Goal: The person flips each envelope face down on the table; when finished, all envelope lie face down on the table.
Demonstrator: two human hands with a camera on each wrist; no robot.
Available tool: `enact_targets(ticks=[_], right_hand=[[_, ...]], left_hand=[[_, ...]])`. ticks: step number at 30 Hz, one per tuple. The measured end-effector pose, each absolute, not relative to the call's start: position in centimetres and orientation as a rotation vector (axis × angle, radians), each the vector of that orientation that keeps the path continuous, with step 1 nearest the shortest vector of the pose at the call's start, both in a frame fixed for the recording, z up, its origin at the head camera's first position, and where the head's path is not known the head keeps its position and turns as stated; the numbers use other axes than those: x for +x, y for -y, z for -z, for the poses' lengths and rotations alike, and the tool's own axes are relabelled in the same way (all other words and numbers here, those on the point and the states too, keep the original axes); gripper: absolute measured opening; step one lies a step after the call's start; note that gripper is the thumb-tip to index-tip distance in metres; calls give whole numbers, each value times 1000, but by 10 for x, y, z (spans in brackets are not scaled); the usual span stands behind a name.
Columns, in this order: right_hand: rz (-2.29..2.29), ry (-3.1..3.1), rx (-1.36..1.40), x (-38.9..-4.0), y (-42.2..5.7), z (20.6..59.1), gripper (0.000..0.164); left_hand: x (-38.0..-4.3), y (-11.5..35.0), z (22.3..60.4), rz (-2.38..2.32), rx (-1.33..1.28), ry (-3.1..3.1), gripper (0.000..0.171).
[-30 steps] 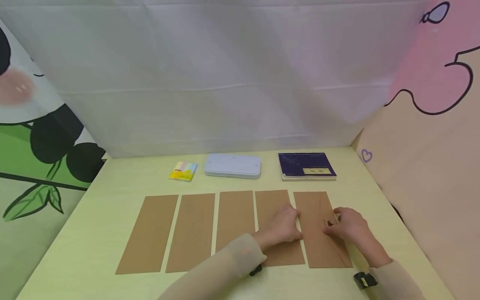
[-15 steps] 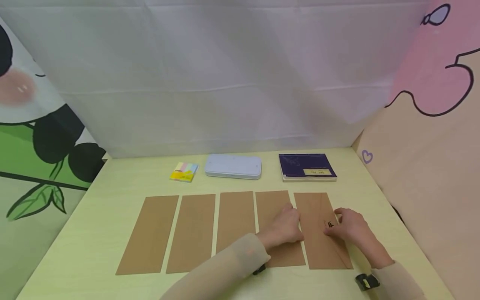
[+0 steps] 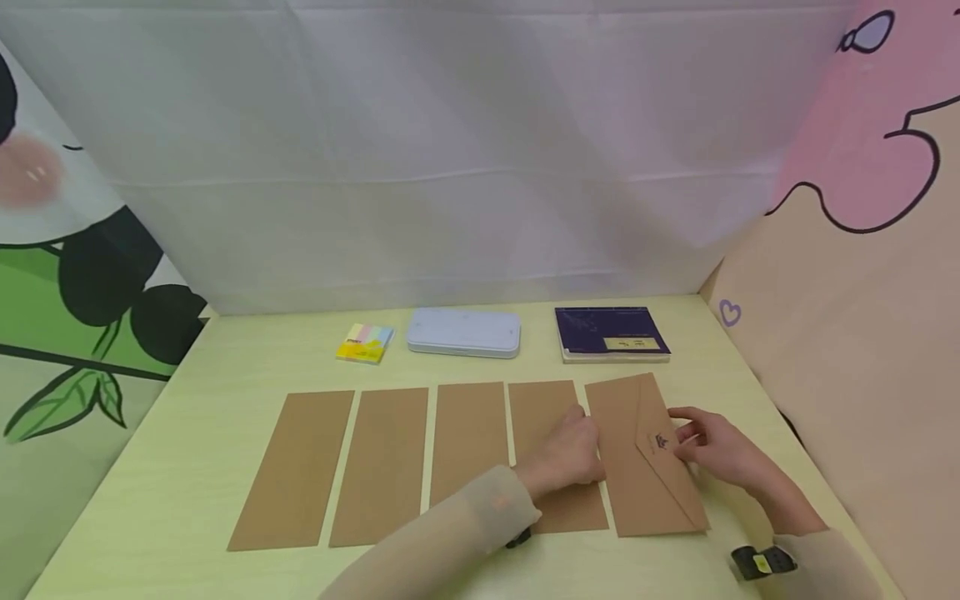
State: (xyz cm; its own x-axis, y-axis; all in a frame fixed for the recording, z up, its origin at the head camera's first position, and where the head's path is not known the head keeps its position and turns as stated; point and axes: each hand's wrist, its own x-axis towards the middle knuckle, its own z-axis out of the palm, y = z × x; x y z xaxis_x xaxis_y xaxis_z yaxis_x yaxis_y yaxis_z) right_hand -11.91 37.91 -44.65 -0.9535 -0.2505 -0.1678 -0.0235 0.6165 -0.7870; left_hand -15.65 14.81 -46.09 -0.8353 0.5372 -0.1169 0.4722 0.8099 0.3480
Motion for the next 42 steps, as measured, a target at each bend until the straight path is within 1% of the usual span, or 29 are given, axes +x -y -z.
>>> enact_targets(ticks=[8, 10, 13, 15, 19, 24, 31, 38, 40, 42], right_hand=[[1533, -2266, -243, -124, -395, 442, 57], [1631, -2158, -265, -125, -397, 444, 53], [1790, -1952, -323, -126, -398, 445, 42], [1869, -1819, -358, -127, -398, 446, 38], [1949, -1624, -413, -128, -394, 448, 42], [1993, -1518, -429, -128, -389, 450, 43], [1967, -1529, -391, -128, -382, 450, 42], [1880, -1591, -357, -127, -375, 454, 41], [1824, -1667, -367, -126, -373, 455, 44], [1765, -1754, -369, -126, -371, 457, 52]], left_hand=[[-158, -151, 463, -361, 887, -2829, 23], [-159, -150, 463, -403, 883, -2817, 24], [-159, -150, 463, -514, 869, -2787, 25], [-158, -151, 463, -620, 855, -2750, 29], [-157, -154, 461, -774, 840, -2686, 45], [-157, -154, 461, -906, 803, -2634, 50], [-157, -156, 458, -1113, 824, -2574, 39], [-154, -157, 456, -1214, 738, -2515, 38], [-153, -157, 456, -1246, 714, -2498, 34], [-152, -157, 456, -1275, 686, -2481, 31]])
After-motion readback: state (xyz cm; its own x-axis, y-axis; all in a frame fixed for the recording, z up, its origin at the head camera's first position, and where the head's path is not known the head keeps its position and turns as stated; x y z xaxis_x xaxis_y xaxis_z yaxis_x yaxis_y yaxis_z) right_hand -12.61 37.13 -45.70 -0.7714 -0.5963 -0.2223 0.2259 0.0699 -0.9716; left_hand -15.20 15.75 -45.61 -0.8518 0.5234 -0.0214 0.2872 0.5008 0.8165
